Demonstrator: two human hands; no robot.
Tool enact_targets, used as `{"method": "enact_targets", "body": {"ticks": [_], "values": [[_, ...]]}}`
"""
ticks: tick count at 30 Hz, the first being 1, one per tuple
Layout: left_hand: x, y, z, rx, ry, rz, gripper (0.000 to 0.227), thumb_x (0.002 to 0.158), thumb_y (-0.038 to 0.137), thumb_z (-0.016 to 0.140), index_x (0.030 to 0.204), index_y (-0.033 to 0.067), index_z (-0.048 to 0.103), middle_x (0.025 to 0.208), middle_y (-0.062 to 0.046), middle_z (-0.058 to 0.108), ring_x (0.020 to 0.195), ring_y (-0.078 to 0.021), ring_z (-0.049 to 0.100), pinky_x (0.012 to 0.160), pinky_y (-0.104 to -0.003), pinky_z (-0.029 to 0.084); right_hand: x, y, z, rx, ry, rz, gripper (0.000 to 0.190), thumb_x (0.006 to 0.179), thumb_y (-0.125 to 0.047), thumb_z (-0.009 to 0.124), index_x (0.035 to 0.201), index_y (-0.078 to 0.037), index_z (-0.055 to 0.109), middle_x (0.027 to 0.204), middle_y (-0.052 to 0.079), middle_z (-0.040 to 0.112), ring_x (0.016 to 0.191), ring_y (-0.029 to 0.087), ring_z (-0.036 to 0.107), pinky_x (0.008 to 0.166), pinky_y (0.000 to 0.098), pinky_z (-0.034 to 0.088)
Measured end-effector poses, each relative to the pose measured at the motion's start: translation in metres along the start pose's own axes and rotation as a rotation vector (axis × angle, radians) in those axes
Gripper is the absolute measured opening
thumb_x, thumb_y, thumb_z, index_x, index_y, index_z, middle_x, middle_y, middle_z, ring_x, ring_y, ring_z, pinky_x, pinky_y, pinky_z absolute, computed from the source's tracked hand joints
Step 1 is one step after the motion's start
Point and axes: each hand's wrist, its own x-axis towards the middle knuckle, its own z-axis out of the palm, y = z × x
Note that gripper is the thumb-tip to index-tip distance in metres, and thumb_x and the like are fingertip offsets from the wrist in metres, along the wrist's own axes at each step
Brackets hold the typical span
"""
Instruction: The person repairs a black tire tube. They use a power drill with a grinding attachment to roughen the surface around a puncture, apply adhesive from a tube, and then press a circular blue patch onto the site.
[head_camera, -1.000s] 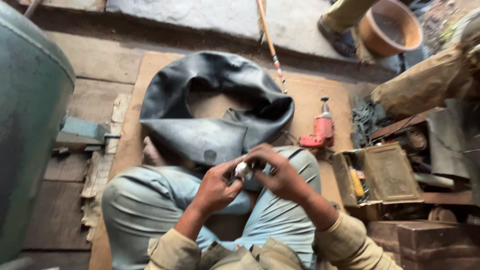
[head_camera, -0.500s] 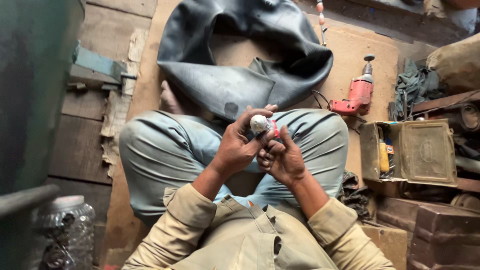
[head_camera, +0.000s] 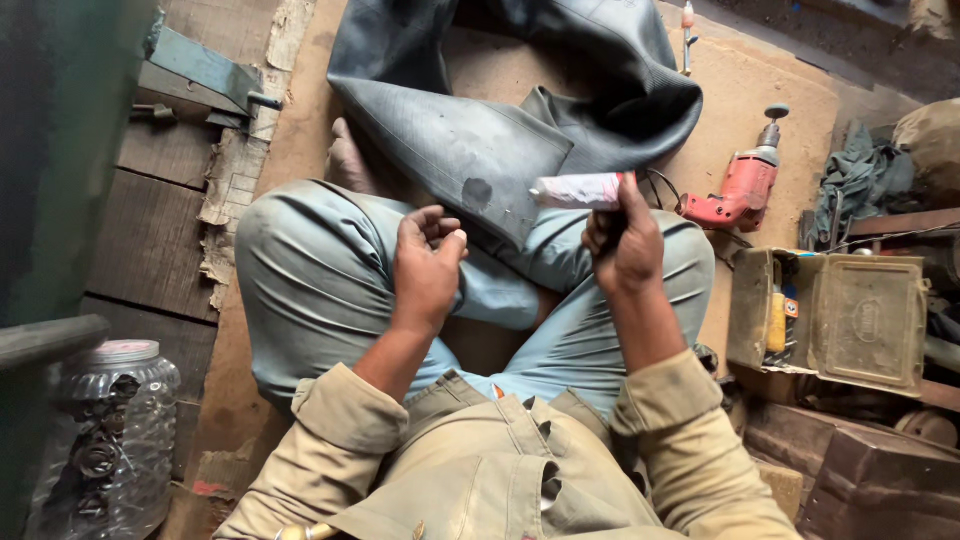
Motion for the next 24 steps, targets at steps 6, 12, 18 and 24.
{"method": "enact_targets", "body": {"ticks": [6,12,18,24], "values": [[0.041,-0.024,0.001,-0.425,-0.142,-0.422,0.021,0.095,0.02,0.065,0.113,0.0079,0.061,0.107,-0.003,0.069,0.1,-0.017,0.068,0.087,-0.043,0.055,0.03,-0.001,0.027,-0.321,0.057,-0.189,0.025,0.103,-0.03,0.065,0.088,-0.011,0.065,0.066,-0.004,0.052,0.049,0.007,0.041,0.042,0.0242,0.032],[0.055,-0.023,0.005,-0.577,-0.129,-0.478,0.016,0.097,0.025,0.063,0.105,0.0113,0.063,0.1,-0.006,0.072,0.091,-0.0217,0.068,0.082,-0.044,0.054,0.043,0.008,0.037,-0.423,0.043,-0.283,0.024,0.103,-0.024,0.071,0.085,-0.009,0.065,0.069,-0.008,0.049,0.056,0.001,0.039,0.048,0.0206,0.029],[0.048,-0.014,0.003,-0.56,-0.143,-0.477,0.019,0.099,0.03,0.061,0.105,0.0115,0.064,0.1,-0.004,0.07,0.09,-0.0201,0.067,0.083,-0.042,0.053,0.04,0.01,0.047,-0.713,-0.021,-0.481,0.026,0.107,-0.024,0.069,0.089,-0.005,0.069,0.076,-0.009,0.054,0.067,0.001,0.042,0.059,0.0201,0.034],[0.048,-0.01,0.004,-0.578,-0.143,-0.474,0.02,0.099,0.031,0.061,0.105,0.0118,0.063,0.099,-0.005,0.069,0.091,-0.0195,0.066,0.082,-0.041,0.054,0.032,0.006,0.061,-0.941,-0.021,-0.621,0.026,0.107,-0.023,0.069,0.091,-0.002,0.071,0.078,-0.007,0.062,0.074,0.002,0.052,0.068,0.021,0.044]]}}
